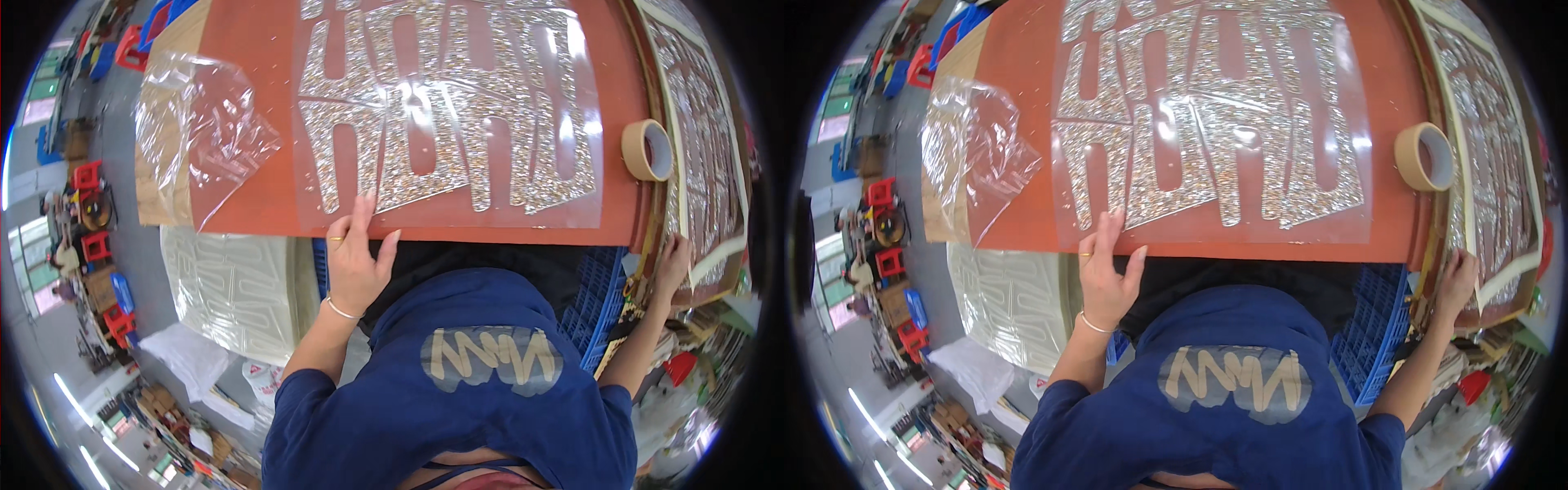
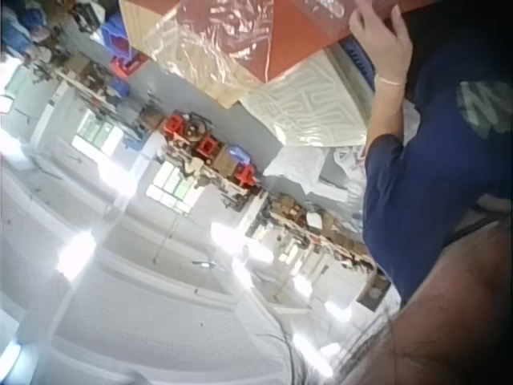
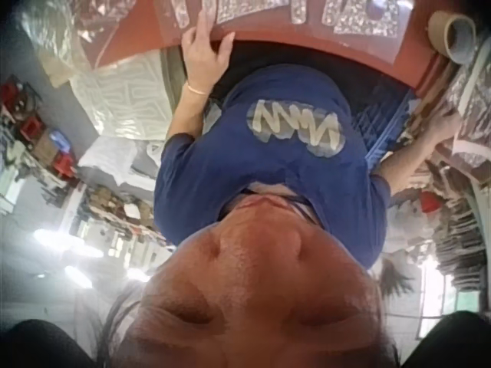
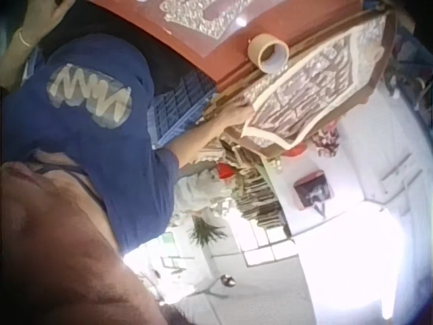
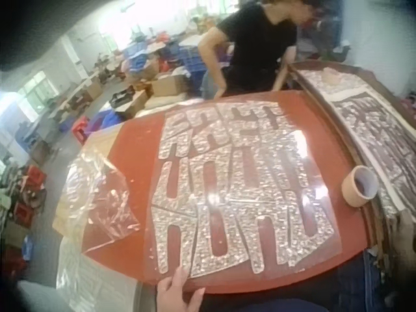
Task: Applying transfer film to decorative shoe upper components on a manufacturing table.
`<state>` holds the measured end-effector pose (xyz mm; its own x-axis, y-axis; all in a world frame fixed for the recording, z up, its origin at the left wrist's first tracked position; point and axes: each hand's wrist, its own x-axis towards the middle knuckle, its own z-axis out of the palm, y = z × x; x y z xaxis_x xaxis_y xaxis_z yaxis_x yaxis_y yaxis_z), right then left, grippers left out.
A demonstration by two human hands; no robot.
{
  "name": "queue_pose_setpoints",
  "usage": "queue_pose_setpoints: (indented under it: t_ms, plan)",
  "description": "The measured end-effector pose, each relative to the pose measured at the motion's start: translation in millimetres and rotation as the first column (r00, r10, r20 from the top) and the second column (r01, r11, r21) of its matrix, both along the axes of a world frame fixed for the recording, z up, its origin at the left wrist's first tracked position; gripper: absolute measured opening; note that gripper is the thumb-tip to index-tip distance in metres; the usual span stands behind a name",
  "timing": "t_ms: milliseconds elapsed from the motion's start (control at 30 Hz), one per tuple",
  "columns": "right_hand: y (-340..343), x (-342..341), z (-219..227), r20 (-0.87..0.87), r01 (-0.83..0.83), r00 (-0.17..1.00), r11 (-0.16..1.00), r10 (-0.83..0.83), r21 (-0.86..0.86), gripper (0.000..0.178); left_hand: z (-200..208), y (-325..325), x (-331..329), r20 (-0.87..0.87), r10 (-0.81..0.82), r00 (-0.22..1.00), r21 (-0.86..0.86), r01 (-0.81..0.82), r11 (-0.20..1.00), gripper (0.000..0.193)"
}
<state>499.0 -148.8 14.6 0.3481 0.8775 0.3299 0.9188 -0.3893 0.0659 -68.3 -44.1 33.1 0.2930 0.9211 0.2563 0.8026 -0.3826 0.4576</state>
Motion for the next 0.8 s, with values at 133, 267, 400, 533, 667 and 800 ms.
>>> queue_pose_setpoints:
  t_ms: [133,267,400,533,667,800]
  plan:
    - [3,-12,8,-0.044,-0.016,0.999,1.000,0.016,0.009,0.014,1,-2,1,-0.054,-0.033,0.998,-0.030,0.031,0.999,0.077]
    - [9,-26,16,-0.071,-0.010,0.997,1.000,0.011,0.027,0.010,9,9,11,-0.111,-0.058,0.992,-0.012,0.057,0.998,0.076]
    - [10,-33,20,-0.136,0.029,0.990,0.996,-0.017,0.084,0.013,12,13,-1,-0.052,-0.050,0.997,0.012,0.051,0.999,0.061]
    - [16,-36,22,-0.193,0.090,0.977,0.996,-0.087,0.004,0.017,-6,7,-8,0.391,0.138,0.910,-0.077,-0.117,0.990,0.041]
    - [11,-28,16,-0.142,0.081,0.987,0.995,-0.071,0.064,0.021,-16,8,-1,0.417,0.244,0.876,0.008,-0.271,0.962,0.030]
    - [0,-12,7,-0.150,0.072,0.987,0.996,-0.063,0.057,0.019,-5,19,-5,0.216,0.244,0.945,-0.008,-0.248,0.969,0.028]
